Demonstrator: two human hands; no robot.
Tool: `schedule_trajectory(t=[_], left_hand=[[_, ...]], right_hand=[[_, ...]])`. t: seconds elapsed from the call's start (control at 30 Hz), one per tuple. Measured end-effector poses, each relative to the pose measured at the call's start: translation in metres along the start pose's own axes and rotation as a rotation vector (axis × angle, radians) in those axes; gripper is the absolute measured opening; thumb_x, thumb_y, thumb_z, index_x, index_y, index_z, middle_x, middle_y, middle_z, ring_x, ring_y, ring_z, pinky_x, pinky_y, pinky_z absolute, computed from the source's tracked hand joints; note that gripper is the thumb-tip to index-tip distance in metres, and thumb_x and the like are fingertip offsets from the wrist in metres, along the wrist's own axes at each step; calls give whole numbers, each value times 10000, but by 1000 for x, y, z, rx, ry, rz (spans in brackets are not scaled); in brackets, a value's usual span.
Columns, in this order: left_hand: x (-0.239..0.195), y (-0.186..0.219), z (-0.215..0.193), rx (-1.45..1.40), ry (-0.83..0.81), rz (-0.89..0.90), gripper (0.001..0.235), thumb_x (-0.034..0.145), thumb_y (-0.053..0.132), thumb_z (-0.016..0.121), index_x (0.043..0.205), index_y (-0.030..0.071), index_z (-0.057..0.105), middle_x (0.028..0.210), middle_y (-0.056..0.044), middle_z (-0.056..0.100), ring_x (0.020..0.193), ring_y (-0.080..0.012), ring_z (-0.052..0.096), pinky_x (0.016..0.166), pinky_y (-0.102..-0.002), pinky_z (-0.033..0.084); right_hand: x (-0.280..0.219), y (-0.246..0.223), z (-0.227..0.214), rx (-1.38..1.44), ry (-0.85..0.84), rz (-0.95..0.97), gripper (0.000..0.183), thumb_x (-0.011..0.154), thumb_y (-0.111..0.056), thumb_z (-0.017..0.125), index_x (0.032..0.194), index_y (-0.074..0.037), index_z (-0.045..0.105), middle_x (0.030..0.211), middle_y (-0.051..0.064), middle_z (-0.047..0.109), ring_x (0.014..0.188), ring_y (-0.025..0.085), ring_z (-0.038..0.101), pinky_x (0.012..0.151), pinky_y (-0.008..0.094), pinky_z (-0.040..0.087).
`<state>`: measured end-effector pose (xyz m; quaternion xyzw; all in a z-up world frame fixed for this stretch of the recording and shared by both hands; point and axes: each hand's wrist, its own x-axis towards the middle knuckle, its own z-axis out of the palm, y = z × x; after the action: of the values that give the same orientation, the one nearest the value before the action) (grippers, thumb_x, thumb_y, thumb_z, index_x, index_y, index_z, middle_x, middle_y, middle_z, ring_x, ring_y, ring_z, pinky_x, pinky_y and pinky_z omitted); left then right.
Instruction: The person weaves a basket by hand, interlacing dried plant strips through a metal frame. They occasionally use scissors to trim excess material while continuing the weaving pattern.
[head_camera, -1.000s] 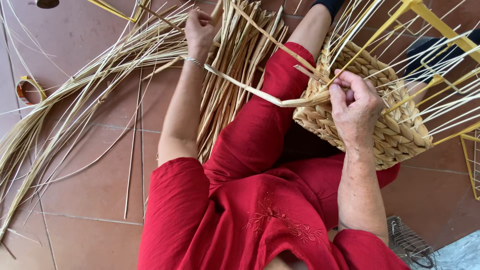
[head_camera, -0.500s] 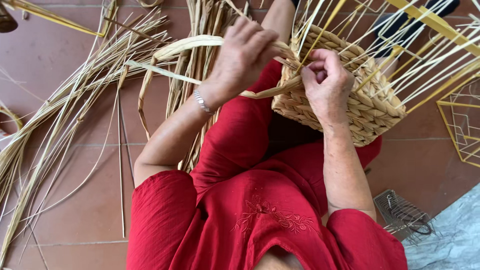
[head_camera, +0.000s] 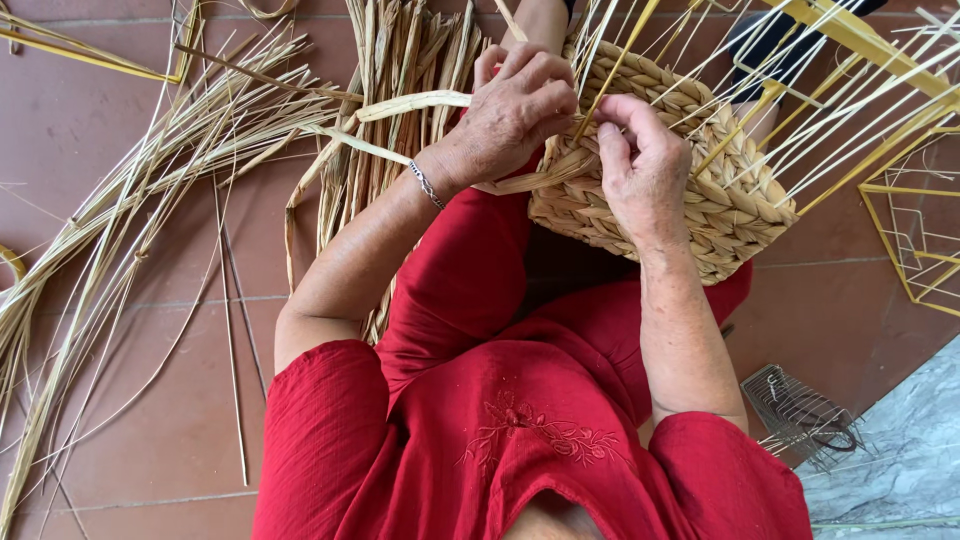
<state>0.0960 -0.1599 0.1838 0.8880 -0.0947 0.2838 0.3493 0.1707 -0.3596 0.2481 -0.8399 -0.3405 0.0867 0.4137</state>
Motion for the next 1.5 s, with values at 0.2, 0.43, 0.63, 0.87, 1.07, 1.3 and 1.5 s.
schedule_trajectory(t=[0.2,0.43,0.63,0.87,1.07,1.3,1.5], left_hand=[[-2,2,-3,-144,-220,-105,183,990,163,755,1126,127,638,1017,-61,584,995,-266,620,902,-444,468],[5,11,-9,-93,-188,31,134,945,123,751,1047,117,664,1062,-79,570,1020,-268,600,829,-405,509],[-27,45,-34,179,-12,37,368,889,433,766,1023,103,673,1021,-59,545,938,-242,533,808,-422,479],[-43,34,-48,25,-667,-721,342,1111,427,495,946,136,571,764,9,448,672,-212,447,633,-423,409],[-2,-4,-38,307,99,-158,391,969,431,837,900,123,606,836,-16,523,856,-228,511,756,-413,435],[9,13,-38,490,318,-127,394,819,307,804,1108,70,678,1114,-99,600,1081,-260,524,968,-472,394],[-40,36,-56,-203,153,-564,116,1022,133,724,1125,80,715,1090,-62,709,940,-232,706,798,-351,582]], right_hand=[[8,5,10,65,41,175,134,982,-14,750,1113,-13,724,959,105,813,836,128,770,741,254,606],[8,6,8,9,-91,121,270,957,47,728,1192,-4,604,1043,96,783,829,95,757,723,198,631],[4,7,19,-61,-23,106,297,921,82,695,1141,-35,532,969,72,793,726,72,729,673,220,595],[1,7,8,127,-97,139,225,973,47,685,1189,-6,654,1032,92,790,848,73,736,738,211,591],[2,1,6,140,-110,98,267,923,-33,794,1174,-13,708,1025,99,772,851,123,731,771,252,628],[-1,8,32,-111,115,14,140,895,-31,821,992,-36,720,861,67,755,719,122,737,641,271,610],[21,13,7,90,96,187,44,971,-49,750,979,-43,707,806,54,736,664,104,720,526,245,582]])
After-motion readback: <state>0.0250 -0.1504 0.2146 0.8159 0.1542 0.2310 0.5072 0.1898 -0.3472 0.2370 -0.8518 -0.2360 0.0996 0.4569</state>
